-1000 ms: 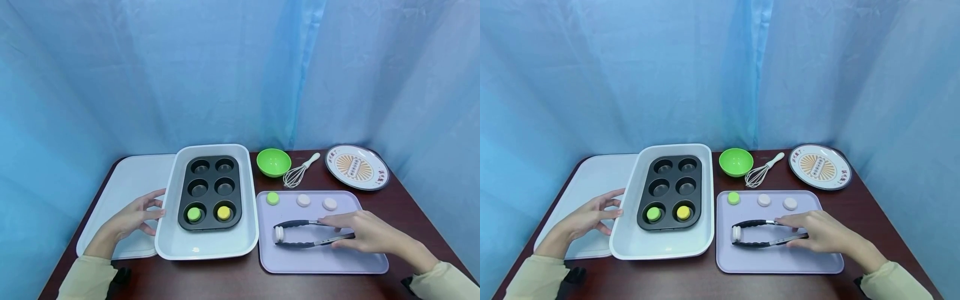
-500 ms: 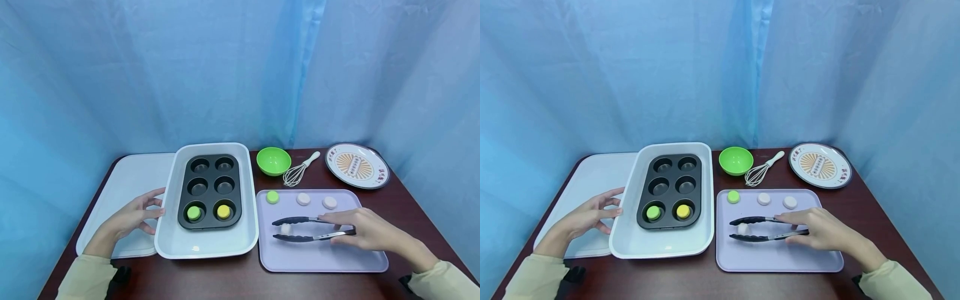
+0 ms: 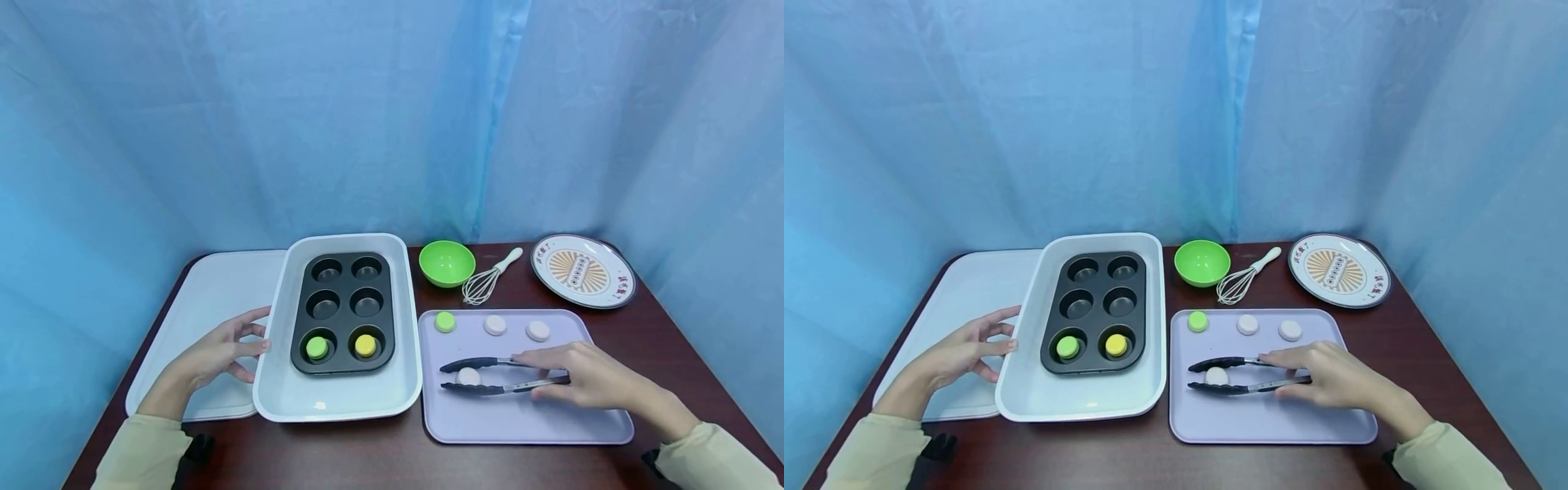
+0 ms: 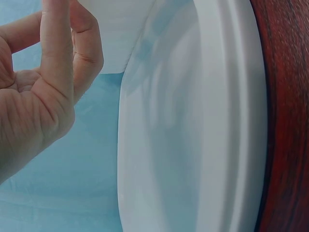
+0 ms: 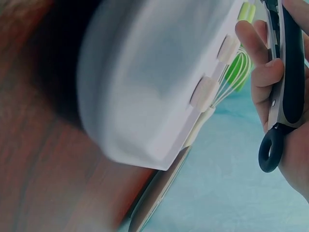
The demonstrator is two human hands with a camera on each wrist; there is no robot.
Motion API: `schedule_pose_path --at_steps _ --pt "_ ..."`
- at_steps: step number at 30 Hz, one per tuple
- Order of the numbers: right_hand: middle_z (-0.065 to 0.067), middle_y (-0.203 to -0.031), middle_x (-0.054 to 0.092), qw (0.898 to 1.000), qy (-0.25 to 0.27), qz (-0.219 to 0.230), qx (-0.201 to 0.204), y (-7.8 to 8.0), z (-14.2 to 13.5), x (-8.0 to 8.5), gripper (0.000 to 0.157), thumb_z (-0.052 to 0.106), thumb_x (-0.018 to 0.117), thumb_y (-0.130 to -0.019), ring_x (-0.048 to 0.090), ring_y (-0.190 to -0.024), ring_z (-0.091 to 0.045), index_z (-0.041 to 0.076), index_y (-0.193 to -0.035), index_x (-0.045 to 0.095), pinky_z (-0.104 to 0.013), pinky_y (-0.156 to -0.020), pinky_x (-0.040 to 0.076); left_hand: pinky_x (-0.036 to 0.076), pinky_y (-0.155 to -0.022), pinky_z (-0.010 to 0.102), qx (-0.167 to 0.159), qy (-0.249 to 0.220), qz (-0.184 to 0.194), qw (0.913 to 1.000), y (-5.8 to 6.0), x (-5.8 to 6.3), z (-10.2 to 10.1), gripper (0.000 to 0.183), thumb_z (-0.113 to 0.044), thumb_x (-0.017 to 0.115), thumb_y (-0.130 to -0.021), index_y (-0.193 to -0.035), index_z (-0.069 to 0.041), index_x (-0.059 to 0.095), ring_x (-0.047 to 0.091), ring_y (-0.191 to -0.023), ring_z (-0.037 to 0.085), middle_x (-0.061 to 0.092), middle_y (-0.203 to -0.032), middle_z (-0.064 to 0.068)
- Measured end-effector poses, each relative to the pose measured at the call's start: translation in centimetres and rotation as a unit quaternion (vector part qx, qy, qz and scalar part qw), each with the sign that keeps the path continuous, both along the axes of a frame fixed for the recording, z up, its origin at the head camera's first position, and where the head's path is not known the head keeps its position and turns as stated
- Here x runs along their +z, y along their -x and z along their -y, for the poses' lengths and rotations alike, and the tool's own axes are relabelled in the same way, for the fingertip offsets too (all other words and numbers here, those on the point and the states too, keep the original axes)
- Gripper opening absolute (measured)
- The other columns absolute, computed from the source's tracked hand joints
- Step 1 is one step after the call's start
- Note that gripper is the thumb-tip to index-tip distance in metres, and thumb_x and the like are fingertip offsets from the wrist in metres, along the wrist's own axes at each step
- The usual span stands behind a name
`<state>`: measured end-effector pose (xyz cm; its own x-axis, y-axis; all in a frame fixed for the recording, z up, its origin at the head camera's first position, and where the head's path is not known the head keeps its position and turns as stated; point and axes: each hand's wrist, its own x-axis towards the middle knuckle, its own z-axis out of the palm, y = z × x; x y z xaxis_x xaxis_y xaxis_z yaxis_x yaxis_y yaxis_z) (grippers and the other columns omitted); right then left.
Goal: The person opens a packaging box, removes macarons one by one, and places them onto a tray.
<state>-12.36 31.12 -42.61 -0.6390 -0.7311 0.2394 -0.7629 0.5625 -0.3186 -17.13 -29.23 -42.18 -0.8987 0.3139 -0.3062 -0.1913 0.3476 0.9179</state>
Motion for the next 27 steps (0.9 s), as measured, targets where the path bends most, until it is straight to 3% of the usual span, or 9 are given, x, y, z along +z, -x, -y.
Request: schedule_pose_path --at_steps 15,19,22,27 --pt "0.007 -0.118 0.073 1.0 0.011 0.004 0.016 0.4 0.8 0.3 0.051 0.036 0.084 -0.084 0.069 -0.102 -0.007 0.017 -0.129 0.071 -0.009 -0.084 0.049 0.061 -0.064 0.052 -0.003 -0.006 0.0 1.0 0.0 0.0 0.0 0.078 -0.016 0.071 -0.095 -0.16 -0.011 0.027 0.069 -0.096 0.031 0.05 -0.128 0.026" --pt "0.005 -0.118 0.073 1.0 0.014 0.007 -0.008 0.5 0.3 1.7 0.052 0.034 0.087 -0.081 0.067 -0.093 -0.002 0.019 -0.129 0.071 -0.01 -0.071 0.047 0.061 -0.064 0.052 -0.004 -0.005 -0.003 1.0 0.0 0.1 -0.1 0.078 -0.016 0.07 -0.095 -0.16 -0.011 0.027 0.069 -0.096 0.032 0.05 -0.127 0.026" --pt "0.002 -0.116 0.074 0.999 0.026 -0.003 -0.032 1.1 0.4 3.3 0.054 0.031 0.089 -0.079 0.059 -0.074 0.004 0.018 -0.128 0.072 -0.009 -0.058 0.041 0.061 -0.064 0.052 -0.004 -0.002 -0.004 1.0 0.1 0.1 0.0 0.078 -0.017 0.07 -0.095 -0.16 -0.011 0.027 0.069 -0.096 0.032 0.05 -0.128 0.026" --pt "0.0 -0.122 0.072 0.999 0.03 -0.027 -0.033 2.7 2.7 5.9 0.058 0.03 0.089 -0.079 0.069 -0.091 -0.002 0.015 -0.132 0.07 -0.007 -0.075 0.05 0.062 -0.065 0.051 -0.001 0.0 0.0 1.0 0.0 -0.1 0.0 0.079 -0.018 0.071 -0.095 -0.16 -0.012 0.026 0.069 -0.096 0.031 0.05 -0.129 0.026"
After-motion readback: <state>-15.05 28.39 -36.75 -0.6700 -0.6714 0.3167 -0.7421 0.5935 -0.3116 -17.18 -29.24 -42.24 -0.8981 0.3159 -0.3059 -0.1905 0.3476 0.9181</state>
